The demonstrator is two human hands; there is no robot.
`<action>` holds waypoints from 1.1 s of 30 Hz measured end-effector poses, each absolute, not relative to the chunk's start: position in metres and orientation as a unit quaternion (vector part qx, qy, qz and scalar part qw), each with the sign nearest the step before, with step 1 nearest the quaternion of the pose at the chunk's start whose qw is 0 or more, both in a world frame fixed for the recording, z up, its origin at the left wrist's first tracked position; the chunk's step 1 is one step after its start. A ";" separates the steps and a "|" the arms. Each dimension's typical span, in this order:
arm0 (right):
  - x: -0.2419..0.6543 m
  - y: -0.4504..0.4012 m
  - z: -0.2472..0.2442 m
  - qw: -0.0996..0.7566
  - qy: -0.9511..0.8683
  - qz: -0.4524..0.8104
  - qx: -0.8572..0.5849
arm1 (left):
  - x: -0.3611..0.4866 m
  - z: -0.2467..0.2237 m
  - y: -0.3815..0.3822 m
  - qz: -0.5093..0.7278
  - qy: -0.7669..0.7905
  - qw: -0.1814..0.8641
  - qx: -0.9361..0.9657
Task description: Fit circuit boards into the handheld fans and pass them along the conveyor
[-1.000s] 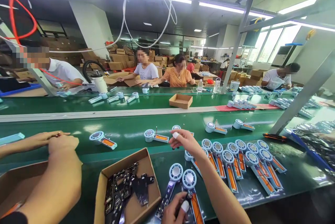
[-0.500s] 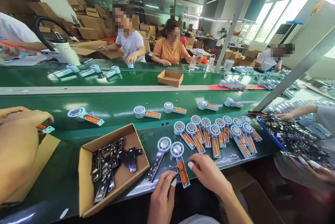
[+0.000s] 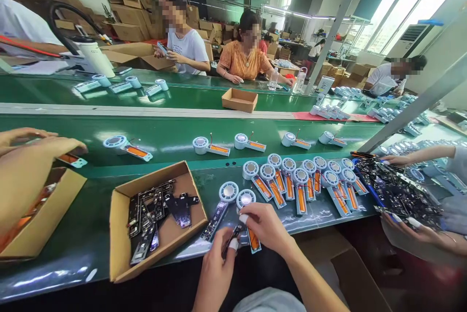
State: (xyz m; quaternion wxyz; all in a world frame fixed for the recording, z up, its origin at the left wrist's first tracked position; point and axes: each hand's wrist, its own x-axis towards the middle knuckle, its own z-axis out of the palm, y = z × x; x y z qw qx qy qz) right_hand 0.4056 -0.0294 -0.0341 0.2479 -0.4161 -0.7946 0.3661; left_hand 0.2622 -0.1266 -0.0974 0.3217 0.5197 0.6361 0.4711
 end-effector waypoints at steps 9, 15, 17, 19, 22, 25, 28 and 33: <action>0.410 -0.034 -0.048 0.367 -0.750 0.318 -0.449 | 0.266 -0.071 -0.109 0.370 0.648 0.273 0.606; 0.414 -0.033 -0.043 0.315 -0.817 0.290 -0.386 | 0.265 -0.068 -0.110 0.381 0.653 0.291 0.586; 0.413 -0.033 -0.044 0.293 -0.828 0.274 -0.392 | 0.265 -0.069 -0.110 0.432 0.661 0.339 0.511; 0.411 -0.034 -0.045 0.273 -0.831 0.257 -0.412 | 0.266 -0.070 -0.109 0.456 0.661 0.387 0.453; 0.408 -0.037 -0.042 0.264 -0.832 0.255 -0.415 | 0.266 -0.069 -0.108 0.467 0.651 0.413 0.433; 0.407 -0.038 -0.037 0.263 -0.833 0.262 -0.409 | 0.265 -0.067 -0.108 0.462 0.654 0.384 0.459; 0.407 -0.037 -0.032 0.258 -0.828 0.280 -0.412 | 0.265 -0.068 -0.108 0.458 0.656 0.341 0.493; 0.409 -0.034 -0.031 0.273 -0.804 0.323 -0.418 | 0.267 -0.073 -0.111 0.454 0.651 0.234 0.562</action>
